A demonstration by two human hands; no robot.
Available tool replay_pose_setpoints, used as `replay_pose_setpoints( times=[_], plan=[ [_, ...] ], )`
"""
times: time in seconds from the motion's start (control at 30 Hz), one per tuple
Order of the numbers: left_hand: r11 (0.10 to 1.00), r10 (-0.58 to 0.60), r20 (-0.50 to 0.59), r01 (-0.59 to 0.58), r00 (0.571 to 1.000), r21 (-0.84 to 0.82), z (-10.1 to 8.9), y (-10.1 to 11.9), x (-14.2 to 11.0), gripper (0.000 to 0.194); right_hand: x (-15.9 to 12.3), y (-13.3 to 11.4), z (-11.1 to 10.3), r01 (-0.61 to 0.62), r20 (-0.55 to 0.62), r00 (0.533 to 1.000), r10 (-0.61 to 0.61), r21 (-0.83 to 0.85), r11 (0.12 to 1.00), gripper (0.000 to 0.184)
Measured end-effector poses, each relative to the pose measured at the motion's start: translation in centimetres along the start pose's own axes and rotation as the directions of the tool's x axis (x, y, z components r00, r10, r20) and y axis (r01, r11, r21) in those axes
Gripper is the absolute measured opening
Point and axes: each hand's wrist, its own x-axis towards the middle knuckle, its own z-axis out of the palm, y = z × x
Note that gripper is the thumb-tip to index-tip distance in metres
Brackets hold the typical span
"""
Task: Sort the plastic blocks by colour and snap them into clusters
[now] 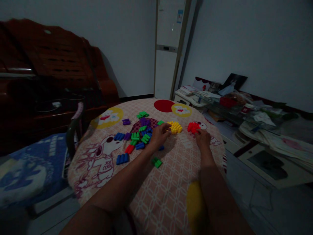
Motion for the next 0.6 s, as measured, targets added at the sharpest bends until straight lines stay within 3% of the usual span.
replay_pose_setpoints(
  times=[0.17,0.37,0.47,0.6],
  plan=[
    [0.995,0.067,-0.139,-0.056,0.988,0.084,-3.5,1.0,0.8,0.031,0.3,0.0,0.7,-0.029,-0.017,0.999,0.030,0.064,0.998,0.030],
    [0.999,0.015,-0.330,-0.004,0.944,0.036,-7.7,0.9,1.4,0.034,0.3,0.1,0.7,-0.078,-0.049,0.995,0.088,0.180,0.981,0.034],
    [1.000,0.002,-0.378,0.004,0.926,0.015,-8.5,0.8,1.4,0.034,0.4,0.1,0.9,-0.054,-0.052,0.997,0.063,0.160,0.986,0.028],
    [1.000,-0.010,-0.358,0.018,0.934,0.021,-8.4,0.1,1.6,0.033,0.5,0.0,1.2,-0.033,0.036,0.999,0.029,0.103,0.994,0.021]
  ],
)
